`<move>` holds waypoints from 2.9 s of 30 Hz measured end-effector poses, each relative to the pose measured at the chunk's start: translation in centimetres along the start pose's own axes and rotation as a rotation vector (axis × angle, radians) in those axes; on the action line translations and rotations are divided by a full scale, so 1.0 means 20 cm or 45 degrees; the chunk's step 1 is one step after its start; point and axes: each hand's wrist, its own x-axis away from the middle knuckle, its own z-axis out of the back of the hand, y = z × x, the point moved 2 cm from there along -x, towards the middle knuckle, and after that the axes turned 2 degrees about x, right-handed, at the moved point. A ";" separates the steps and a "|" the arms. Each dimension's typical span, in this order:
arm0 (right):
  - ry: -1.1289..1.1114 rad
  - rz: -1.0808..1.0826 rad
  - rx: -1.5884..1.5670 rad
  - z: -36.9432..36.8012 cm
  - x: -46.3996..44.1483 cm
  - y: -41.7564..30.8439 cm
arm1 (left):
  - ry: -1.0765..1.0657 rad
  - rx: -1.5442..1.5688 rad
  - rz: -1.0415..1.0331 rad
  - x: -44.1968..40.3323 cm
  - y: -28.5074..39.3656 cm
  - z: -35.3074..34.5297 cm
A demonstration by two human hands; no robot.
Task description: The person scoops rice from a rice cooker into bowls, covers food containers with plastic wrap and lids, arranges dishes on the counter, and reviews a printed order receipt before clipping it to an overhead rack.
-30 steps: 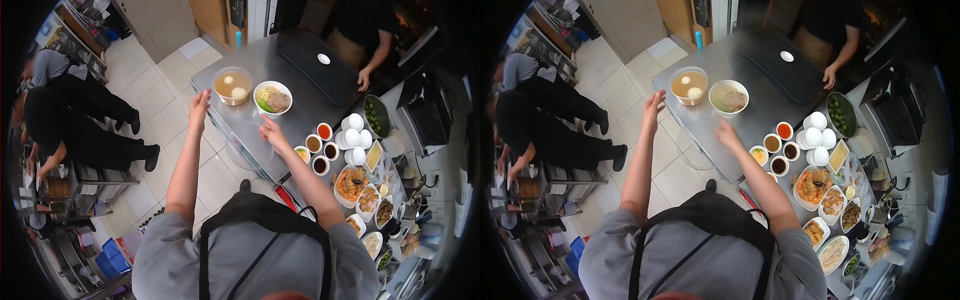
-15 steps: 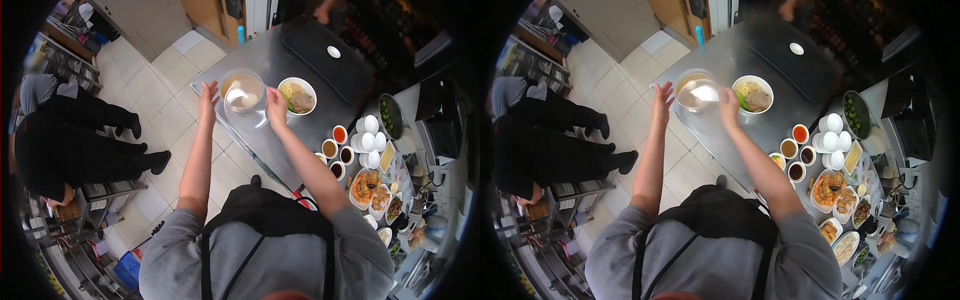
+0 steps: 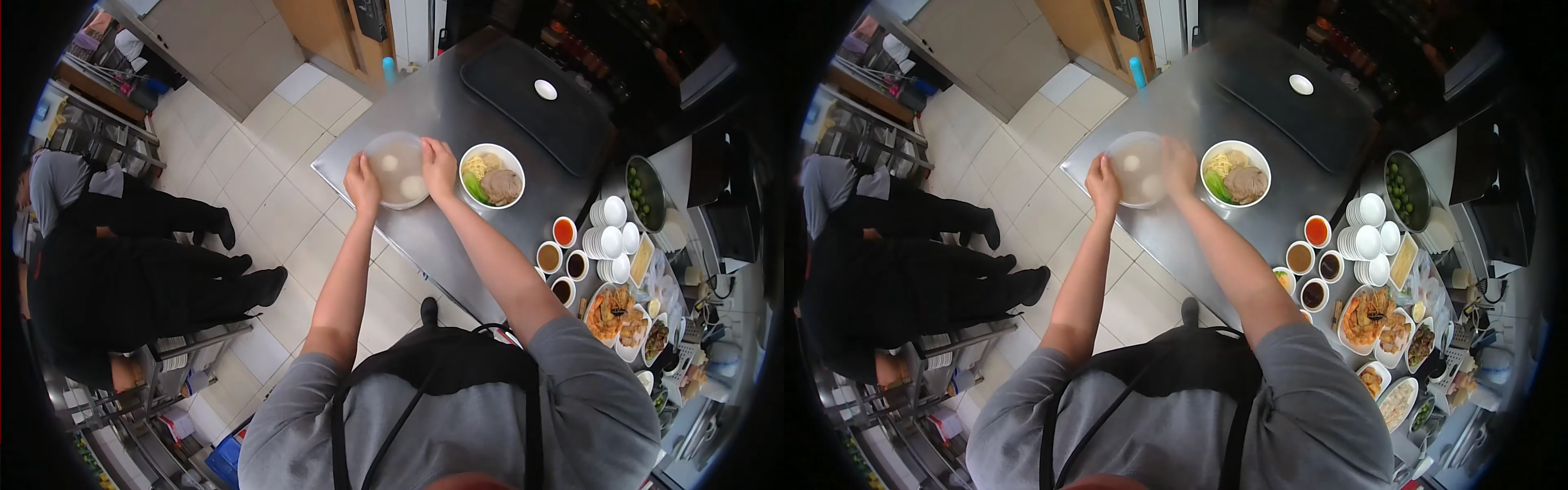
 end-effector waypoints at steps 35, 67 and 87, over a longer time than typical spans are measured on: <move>-0.268 0.805 0.854 0.56 0.20 -0.14 | -0.355 0.094 -0.212 0.44 0.11 -0.02; 0.220 -1.095 1.065 4.37 1.90 1.27 | -2.024 0.443 -0.725 3.49 1.59 -1.40; 1.017 -0.946 -0.284 4.27 2.07 1.35 | -1.702 -0.065 -1.017 4.25 1.68 -1.61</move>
